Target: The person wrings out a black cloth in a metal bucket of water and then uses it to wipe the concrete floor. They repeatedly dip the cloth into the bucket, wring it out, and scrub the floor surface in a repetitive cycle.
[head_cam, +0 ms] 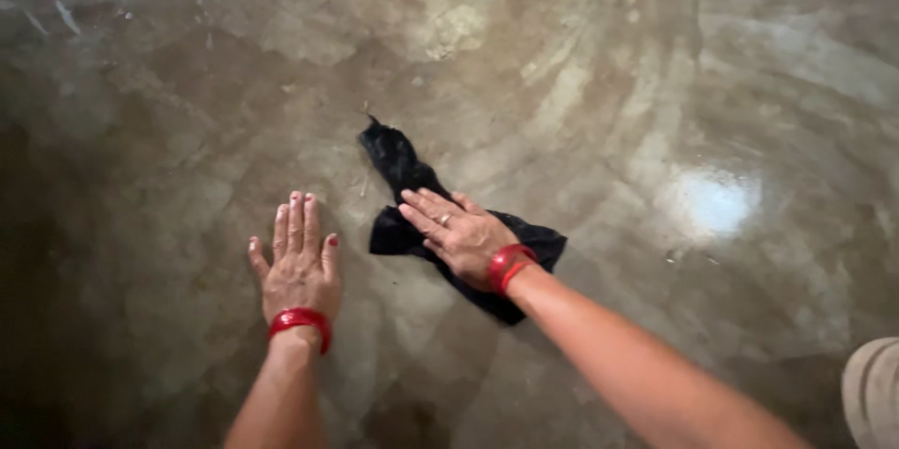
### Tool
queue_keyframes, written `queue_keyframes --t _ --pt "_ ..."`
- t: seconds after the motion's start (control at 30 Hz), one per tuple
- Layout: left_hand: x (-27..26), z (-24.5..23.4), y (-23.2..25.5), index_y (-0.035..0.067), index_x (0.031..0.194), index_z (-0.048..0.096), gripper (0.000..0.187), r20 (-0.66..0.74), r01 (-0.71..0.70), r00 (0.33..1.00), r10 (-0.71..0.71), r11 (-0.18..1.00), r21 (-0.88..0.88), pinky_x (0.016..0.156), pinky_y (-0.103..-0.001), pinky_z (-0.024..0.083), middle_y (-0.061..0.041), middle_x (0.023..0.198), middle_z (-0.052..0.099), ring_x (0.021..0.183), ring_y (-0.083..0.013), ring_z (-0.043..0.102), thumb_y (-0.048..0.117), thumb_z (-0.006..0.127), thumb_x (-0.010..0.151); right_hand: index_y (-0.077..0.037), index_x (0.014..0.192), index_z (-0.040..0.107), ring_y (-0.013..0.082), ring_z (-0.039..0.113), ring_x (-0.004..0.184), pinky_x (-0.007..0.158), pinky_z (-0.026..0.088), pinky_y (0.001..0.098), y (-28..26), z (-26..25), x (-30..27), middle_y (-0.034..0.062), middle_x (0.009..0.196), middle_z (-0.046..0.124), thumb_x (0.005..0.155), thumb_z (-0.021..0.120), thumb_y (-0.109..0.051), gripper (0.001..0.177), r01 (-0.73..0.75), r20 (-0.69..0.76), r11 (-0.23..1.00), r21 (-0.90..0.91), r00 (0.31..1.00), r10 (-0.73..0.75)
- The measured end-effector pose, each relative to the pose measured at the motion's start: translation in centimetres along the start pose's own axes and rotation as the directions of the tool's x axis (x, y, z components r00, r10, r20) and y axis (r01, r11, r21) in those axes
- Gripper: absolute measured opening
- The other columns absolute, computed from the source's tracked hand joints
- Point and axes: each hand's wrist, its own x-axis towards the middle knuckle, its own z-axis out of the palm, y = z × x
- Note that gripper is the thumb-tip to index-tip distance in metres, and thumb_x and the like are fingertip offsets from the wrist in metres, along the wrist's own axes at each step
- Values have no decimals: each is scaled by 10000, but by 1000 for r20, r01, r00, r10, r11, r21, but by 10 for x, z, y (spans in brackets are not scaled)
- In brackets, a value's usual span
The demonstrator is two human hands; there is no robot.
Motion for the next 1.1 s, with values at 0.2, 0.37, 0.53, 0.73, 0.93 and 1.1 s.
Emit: queue_keyframes --t 0.2,0.37,0.53,0.73,0.93,1.1 --pt "3 -6 1 240 1643 216 658 36 15 999 -16 1000 18 1230 -591 113 48 1722 179 1560 -166 202 406 384 1029 -129 1530 456 247 439 1467 1137 381 480 1 3 5 75 1618 424 970 628 -215 592 -15 -19 1000 13 1000 16" --pt "0 -5 2 214 1654 207 662 65 13 998 -15 1000 26 1233 -605 114 31 1729 168 1572 -178 195 401 397 1049 -127 1532 465 266 462 1447 1126 393 491 -1 7 7 93 1607 438 963 644 -202 602 -20 -26 999 -31 999 19" --pt "3 -6 2 196 1665 207 655 71 -18 997 16 999 30 1230 -615 111 16 1737 154 1579 -194 183 392 404 1071 -136 1551 462 251 452 1474 1161 386 470 -7 7 3 71 1633 432 1000 612 -191 574 -75 -31 997 -21 997 74" --pt "1 -6 -1 193 1670 214 636 89 -7 996 8 1000 -18 1242 -613 100 17 1742 157 1588 -203 174 384 398 1092 -61 1585 415 266 398 1495 1185 338 488 -56 28 -8 104 1650 388 1040 502 -162 561 -435 -154 899 -55 893 423" --pt "-2 -7 -3 174 1678 205 634 62 -11 998 15 998 -63 1250 -600 90 6 1747 158 1594 -199 169 367 382 1100 -119 1570 448 272 352 1556 1240 283 503 -115 29 -31 85 1684 360 999 517 -185 578 -272 -41 952 -141 962 269" --pt "0 -8 -4 101 1673 173 661 24 45 999 -42 989 -139 1273 -555 88 -58 1748 149 1602 -215 158 362 373 1099 -305 1497 490 272 265 1549 1188 217 634 -108 23 8 27 1676 284 917 609 -300 592 -72 84 995 73 994 65"
